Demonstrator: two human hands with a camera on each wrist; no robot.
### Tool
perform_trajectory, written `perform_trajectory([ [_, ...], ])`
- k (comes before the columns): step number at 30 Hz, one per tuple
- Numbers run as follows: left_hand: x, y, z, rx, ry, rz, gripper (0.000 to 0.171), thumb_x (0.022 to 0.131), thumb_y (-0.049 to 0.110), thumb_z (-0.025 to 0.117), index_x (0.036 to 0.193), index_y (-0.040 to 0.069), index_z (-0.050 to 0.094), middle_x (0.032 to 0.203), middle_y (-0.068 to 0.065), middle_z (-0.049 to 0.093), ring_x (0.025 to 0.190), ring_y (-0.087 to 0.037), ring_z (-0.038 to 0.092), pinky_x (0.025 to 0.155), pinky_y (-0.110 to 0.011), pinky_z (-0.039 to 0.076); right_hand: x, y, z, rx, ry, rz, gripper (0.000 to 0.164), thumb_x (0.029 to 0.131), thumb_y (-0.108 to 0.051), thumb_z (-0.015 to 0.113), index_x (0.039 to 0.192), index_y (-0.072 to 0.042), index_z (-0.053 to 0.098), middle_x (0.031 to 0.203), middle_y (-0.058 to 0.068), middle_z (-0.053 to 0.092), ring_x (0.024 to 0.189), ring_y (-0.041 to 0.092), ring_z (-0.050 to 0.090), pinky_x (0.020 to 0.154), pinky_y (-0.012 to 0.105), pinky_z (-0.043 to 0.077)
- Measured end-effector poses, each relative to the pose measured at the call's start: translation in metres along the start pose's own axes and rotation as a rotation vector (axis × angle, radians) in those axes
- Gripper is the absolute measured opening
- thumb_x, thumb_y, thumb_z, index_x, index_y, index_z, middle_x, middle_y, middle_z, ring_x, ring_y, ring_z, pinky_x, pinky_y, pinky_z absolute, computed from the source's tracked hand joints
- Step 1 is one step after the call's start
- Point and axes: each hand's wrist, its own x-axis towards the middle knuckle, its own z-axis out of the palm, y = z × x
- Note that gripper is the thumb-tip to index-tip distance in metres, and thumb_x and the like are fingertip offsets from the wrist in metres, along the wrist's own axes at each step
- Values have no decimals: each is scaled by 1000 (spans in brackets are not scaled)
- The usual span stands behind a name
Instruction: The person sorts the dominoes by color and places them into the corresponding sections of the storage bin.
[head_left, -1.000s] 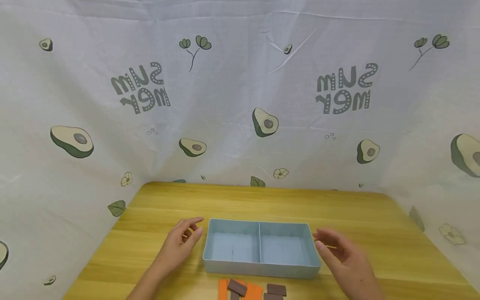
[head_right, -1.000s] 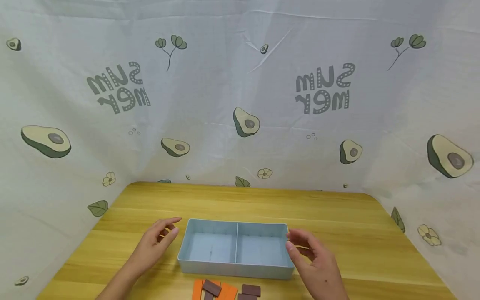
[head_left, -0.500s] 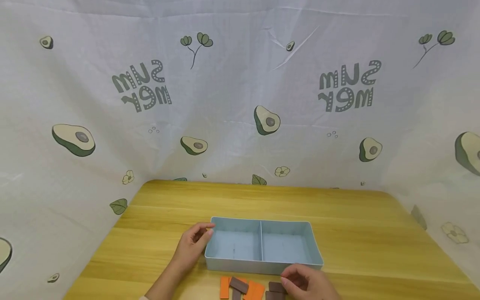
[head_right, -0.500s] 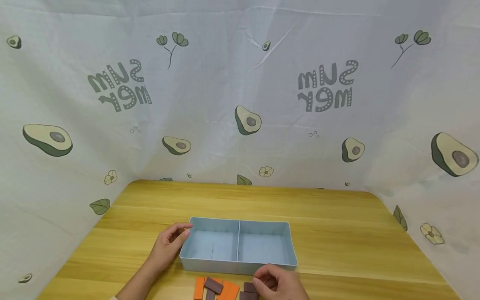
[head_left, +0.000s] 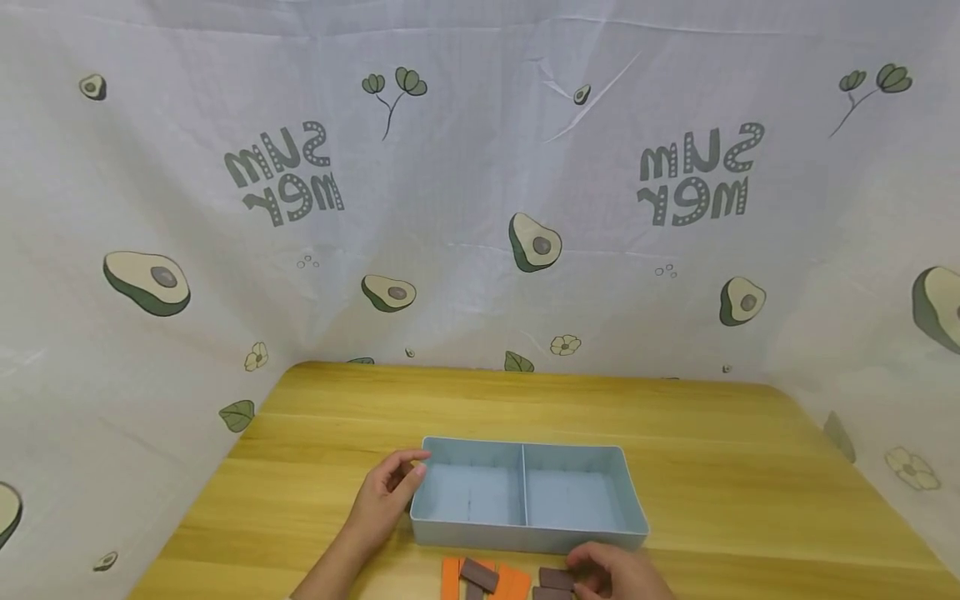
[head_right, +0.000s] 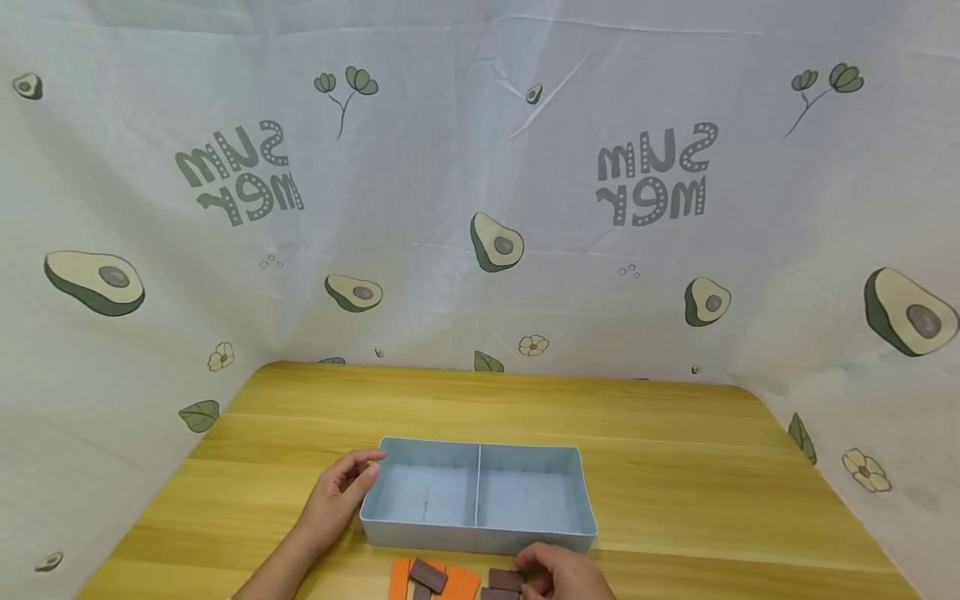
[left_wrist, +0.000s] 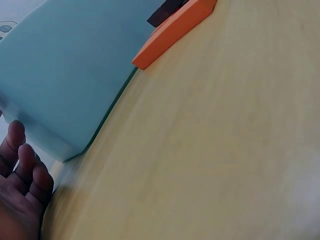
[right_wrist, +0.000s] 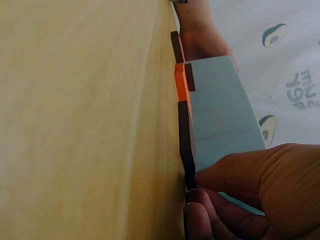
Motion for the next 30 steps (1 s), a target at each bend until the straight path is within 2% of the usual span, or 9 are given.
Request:
perform_trajectory([
  [4,-2,-1,1,3,11,12,21,99,23,67,119,16,71,90,0,58,79,-9,53,70,-22,45,1,-1,0,-4,-25,45,16,89,-6,75,105,-4,70,89,1,68,68,0,54,59,21,45],
  [16,-4,-1,2,-10,7,46,24,100,21,65,122,12,70,90,1,58,79,-8,54,71,-22,47,1,-1,-1,-78,-15,26,20,88,-11,79,106,-7,71,92,-1,66,70,-3,51,61,20,45],
  [23,-2,-1,2,-17,15,24,24,99,22,67,121,14,71,89,1,60,79,-8,54,71,-22,46,2,-2,0,-116,-7,29,21,88,-14,79,106,-9,71,94,-3,67,71,-4,52,62,19,46],
  [25,-2,-1,2,-17,17,21,24,99,22,67,121,15,72,89,2,59,78,-8,54,70,-22,46,1,-2,0,-145,8,-12,21,88,-16,78,107,-10,71,95,-4,68,73,-6,53,63,19,46],
  [27,-1,-1,2,-19,19,17,23,99,22,67,121,15,72,88,2,59,78,-8,53,70,-22,46,-1,-1,0,-181,48,-118,20,89,-17,78,106,-11,71,95,-4,68,77,-8,55,64,19,49],
  [30,-1,-2,2,-16,22,11,23,99,22,67,121,15,72,88,2,59,78,-8,53,70,-22,45,-3,-2,0,-172,106,-289,16,92,-15,75,107,-10,70,97,-1,70,83,-9,60,65,19,53],
])
